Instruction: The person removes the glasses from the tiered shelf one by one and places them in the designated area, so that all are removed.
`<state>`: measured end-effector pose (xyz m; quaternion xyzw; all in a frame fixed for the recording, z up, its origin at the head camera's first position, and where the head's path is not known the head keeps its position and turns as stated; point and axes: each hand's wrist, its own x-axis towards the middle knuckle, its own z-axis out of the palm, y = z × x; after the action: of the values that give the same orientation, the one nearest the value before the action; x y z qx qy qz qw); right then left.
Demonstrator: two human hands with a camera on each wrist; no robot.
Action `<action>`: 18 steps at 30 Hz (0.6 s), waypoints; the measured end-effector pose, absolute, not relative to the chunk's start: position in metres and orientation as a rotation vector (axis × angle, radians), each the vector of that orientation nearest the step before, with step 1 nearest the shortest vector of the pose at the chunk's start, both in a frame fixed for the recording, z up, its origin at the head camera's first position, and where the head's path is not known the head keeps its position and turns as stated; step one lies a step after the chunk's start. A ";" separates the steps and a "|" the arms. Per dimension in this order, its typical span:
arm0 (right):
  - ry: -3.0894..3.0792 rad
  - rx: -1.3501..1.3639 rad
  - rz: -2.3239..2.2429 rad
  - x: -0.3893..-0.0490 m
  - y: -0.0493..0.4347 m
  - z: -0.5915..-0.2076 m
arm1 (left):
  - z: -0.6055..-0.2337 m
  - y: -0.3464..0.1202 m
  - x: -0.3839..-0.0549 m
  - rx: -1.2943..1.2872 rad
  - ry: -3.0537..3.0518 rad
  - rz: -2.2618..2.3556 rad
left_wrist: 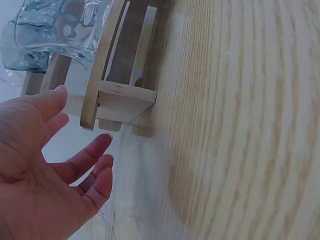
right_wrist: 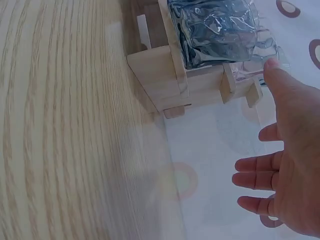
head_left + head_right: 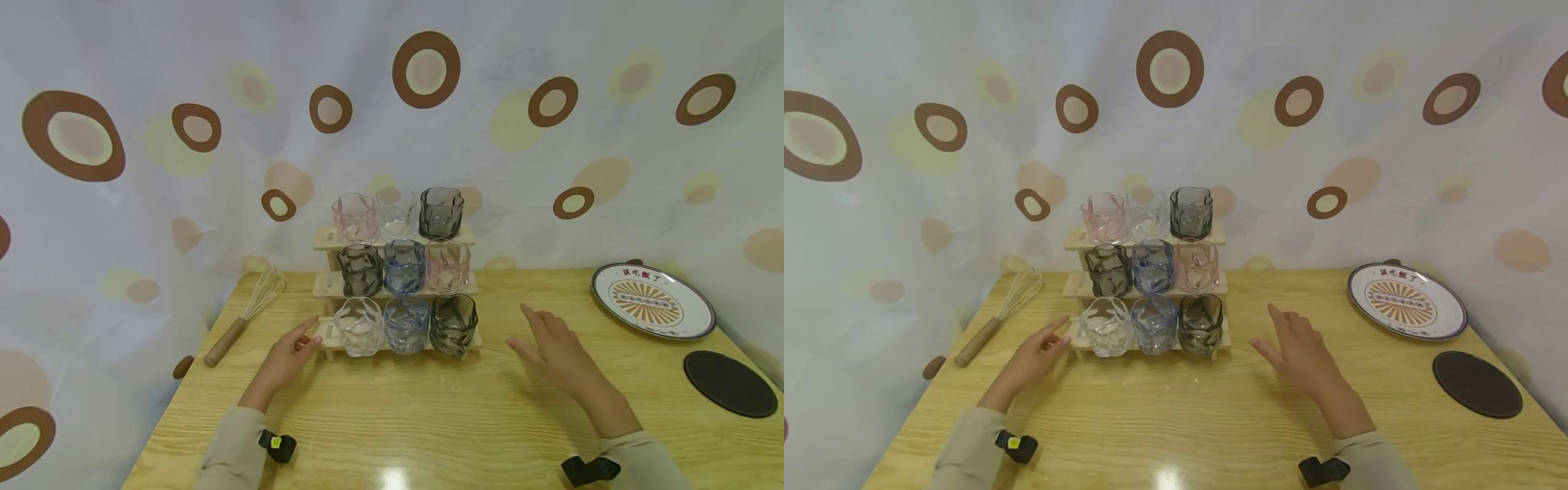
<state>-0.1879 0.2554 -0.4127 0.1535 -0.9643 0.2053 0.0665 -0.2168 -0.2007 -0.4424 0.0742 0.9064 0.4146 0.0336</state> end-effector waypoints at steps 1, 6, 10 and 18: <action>-2.902 0.474 0.626 -0.188 0.254 -0.413 | -0.443 -0.200 -0.217 0.213 2.756 1.303; -2.883 0.525 0.679 -0.188 0.247 -0.412 | -0.446 -0.201 -0.222 0.161 2.616 1.430; -2.872 0.564 0.750 -0.190 0.240 -0.411 | -0.449 -0.204 -0.225 0.138 2.553 1.502; -2.806 0.641 0.928 -0.195 0.227 -0.412 | -0.452 -0.208 -0.230 0.104 2.426 1.620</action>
<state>-0.1952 0.2270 -0.4117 0.2116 -0.9262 0.3065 0.0587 -0.2304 -0.2084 -0.4518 0.0355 0.8260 0.5515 0.1111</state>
